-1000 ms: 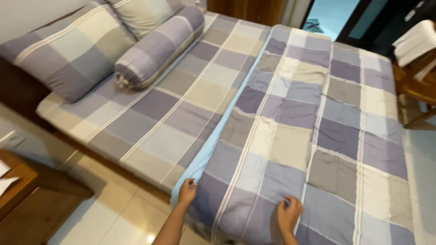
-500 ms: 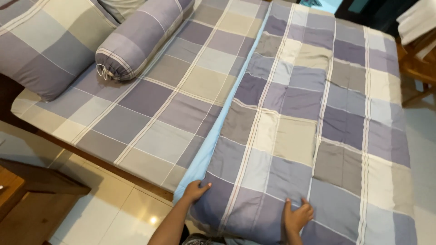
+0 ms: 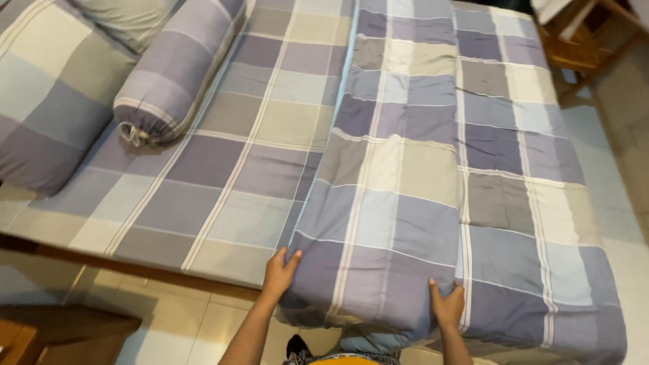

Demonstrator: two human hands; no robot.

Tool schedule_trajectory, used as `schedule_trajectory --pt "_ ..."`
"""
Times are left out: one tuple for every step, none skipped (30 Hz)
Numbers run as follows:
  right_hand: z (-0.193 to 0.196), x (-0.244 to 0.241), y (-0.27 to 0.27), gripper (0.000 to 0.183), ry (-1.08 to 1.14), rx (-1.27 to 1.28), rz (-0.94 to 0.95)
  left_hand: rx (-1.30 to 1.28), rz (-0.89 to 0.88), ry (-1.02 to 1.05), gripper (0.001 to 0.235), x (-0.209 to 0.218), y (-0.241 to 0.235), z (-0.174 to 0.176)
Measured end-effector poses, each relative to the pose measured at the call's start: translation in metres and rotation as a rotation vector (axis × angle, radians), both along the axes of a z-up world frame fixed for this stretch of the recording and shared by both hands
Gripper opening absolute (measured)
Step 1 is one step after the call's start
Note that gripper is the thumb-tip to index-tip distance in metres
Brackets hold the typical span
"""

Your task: Making a bed by straightening the duvet and folding a towel.

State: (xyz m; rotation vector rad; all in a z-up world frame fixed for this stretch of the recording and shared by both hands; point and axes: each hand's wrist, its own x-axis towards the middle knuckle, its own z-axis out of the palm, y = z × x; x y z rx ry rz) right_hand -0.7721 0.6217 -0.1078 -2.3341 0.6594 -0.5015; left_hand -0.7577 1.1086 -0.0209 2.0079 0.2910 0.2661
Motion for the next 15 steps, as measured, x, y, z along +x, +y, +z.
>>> schedule_trajectory --pt "0.000 -0.002 0.004 0.095 -0.005 0.001 -0.016 0.001 -0.016 -0.005 0.057 0.005 0.007 -0.032" --pt "-0.002 -0.009 0.009 0.093 0.029 -0.041 -0.054 0.103 -0.042 0.078 0.056 0.006 0.015 -0.066" --pt "-0.005 -0.016 0.014 0.092 0.064 -0.082 -0.092 0.205 -0.067 0.159 0.057 0.007 0.023 -0.099" --pt "-0.012 -0.020 0.015 0.092 0.064 -0.075 -0.111 0.213 -0.085 0.156 0.057 0.001 0.026 -0.120" --pt "-0.018 -0.024 0.015 0.083 0.086 -0.092 -0.124 0.149 -0.182 0.153 0.062 -0.005 0.029 -0.140" --pt "-0.024 -0.025 0.015 0.076 0.107 -0.111 -0.135 0.083 -0.276 0.151 0.070 -0.010 0.031 -0.160" --pt "-0.010 -0.029 0.020 0.076 0.106 -0.106 -0.152 0.088 -0.292 0.149 0.070 -0.013 0.029 -0.145" --pt "0.003 -0.033 0.024 0.070 0.172 -0.077 -0.170 0.091 -0.270 0.182 0.067 -0.020 0.025 -0.131" --pt "0.017 -0.038 0.028 0.064 0.237 -0.047 -0.188 0.094 -0.247 0.216 0.064 -0.026 0.022 -0.117" --pt "0.026 -0.045 0.028 0.064 0.238 -0.049 -0.195 0.093 -0.255 0.216 0.064 -0.031 0.024 -0.121" --pt "0.036 -0.053 0.029 0.062 0.237 -0.066 -0.222 0.094 -0.293 0.222 0.060 -0.035 0.026 -0.124" --pt "0.047 -0.052 0.030 0.061 0.229 -0.083 -0.247 0.097 -0.328 0.220 0.057 -0.032 0.028 -0.126" --pt "0.048 -0.048 0.031 0.061 0.221 -0.083 -0.252 0.097 -0.332 0.212 0.057 -0.028 0.031 -0.128" --pt "0.047 -0.052 0.032 0.060 0.265 -0.110 -0.262 0.078 -0.345 0.240 0.061 -0.034 0.034 -0.132" --pt "0.046 -0.054 0.033 0.060 0.309 -0.137 -0.272 0.059 -0.358 0.269 0.067 -0.039 0.037 -0.137"
